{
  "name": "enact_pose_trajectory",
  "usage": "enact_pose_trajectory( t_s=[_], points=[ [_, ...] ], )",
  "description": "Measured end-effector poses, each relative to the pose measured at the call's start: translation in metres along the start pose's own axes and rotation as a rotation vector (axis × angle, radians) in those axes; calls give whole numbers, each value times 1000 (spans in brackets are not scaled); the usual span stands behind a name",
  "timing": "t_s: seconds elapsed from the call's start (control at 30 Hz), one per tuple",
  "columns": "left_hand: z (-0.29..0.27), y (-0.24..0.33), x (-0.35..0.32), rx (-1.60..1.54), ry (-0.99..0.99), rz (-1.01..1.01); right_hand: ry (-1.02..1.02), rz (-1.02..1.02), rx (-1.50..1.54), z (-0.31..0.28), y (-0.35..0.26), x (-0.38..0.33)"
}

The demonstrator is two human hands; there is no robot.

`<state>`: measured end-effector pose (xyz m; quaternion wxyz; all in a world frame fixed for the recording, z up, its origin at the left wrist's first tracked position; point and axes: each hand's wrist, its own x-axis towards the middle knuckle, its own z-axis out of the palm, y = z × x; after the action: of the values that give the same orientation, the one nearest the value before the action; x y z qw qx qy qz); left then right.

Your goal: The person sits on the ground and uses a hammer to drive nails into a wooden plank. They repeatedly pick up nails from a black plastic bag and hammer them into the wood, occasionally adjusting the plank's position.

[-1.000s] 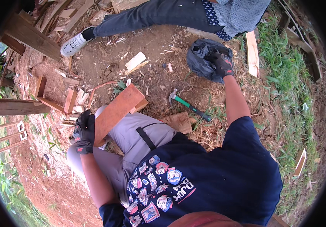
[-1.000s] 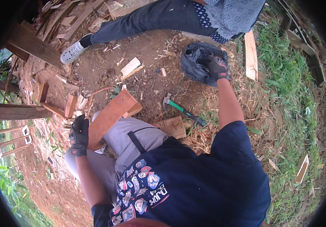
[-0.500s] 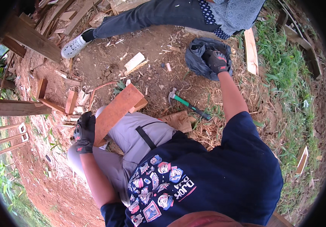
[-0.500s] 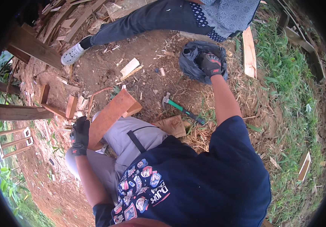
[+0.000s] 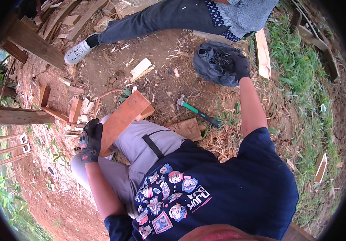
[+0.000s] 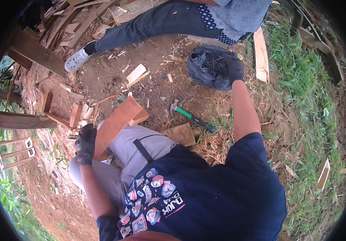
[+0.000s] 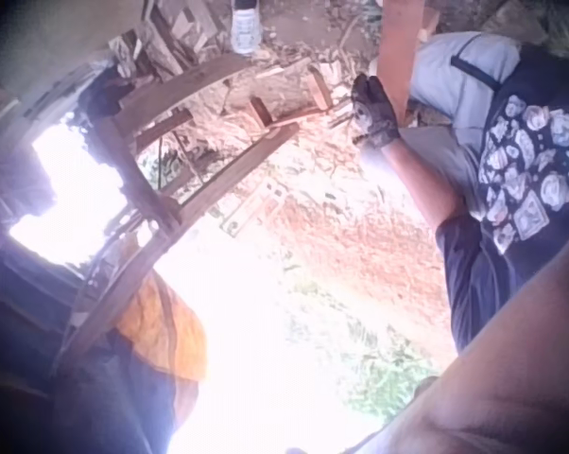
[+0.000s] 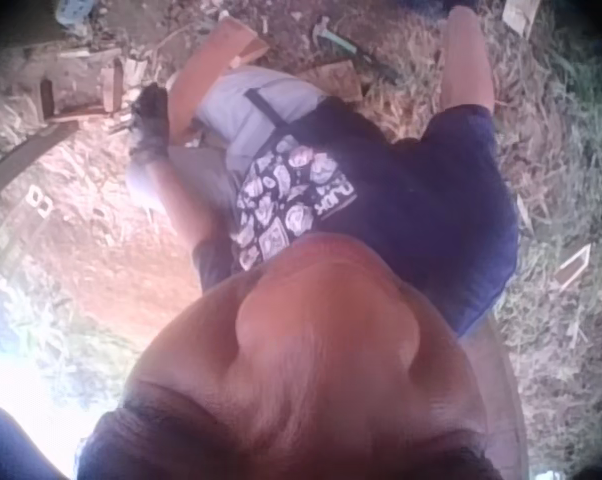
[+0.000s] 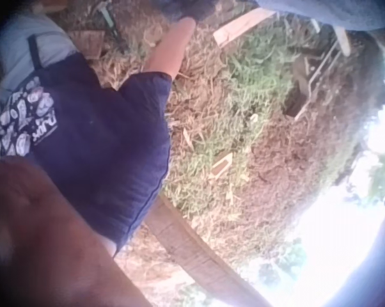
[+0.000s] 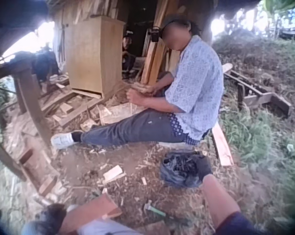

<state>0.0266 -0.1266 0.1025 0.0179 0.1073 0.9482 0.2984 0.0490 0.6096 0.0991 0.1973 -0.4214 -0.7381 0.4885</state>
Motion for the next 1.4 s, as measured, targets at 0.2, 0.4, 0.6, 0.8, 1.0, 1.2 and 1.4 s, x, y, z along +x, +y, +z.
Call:
enact_pose_trajectory(
  t_s=[0.2, 0.4, 0.6, 0.8, 1.0, 1.2, 1.4],
  points=[
    [3, -7, -1, 38, -37, 36, 93, -98, -557, -9, -16, -12],
    [-2, -3, -2, -36, -46, 4, -21, 30, -57, -11, -14, -19],
    [8, 9, -1, -183, -37, -1, -109, 44, 415, -8, -35, -39],
    [39, 162, -16, -566, 91, 96, -647, 168, 909, 102, -122, -252],
    [49, 221, -16, -849, 225, -17, -986, 419, 1098, 189, -109, -360],
    [45, 191, -20, -1296, 346, -206, -1018, 26, 675, 199, -106, -396],
    [38, 151, -19, -1396, 33, -3, -1000, -140, 277, 186, -132, -384]
  ],
)
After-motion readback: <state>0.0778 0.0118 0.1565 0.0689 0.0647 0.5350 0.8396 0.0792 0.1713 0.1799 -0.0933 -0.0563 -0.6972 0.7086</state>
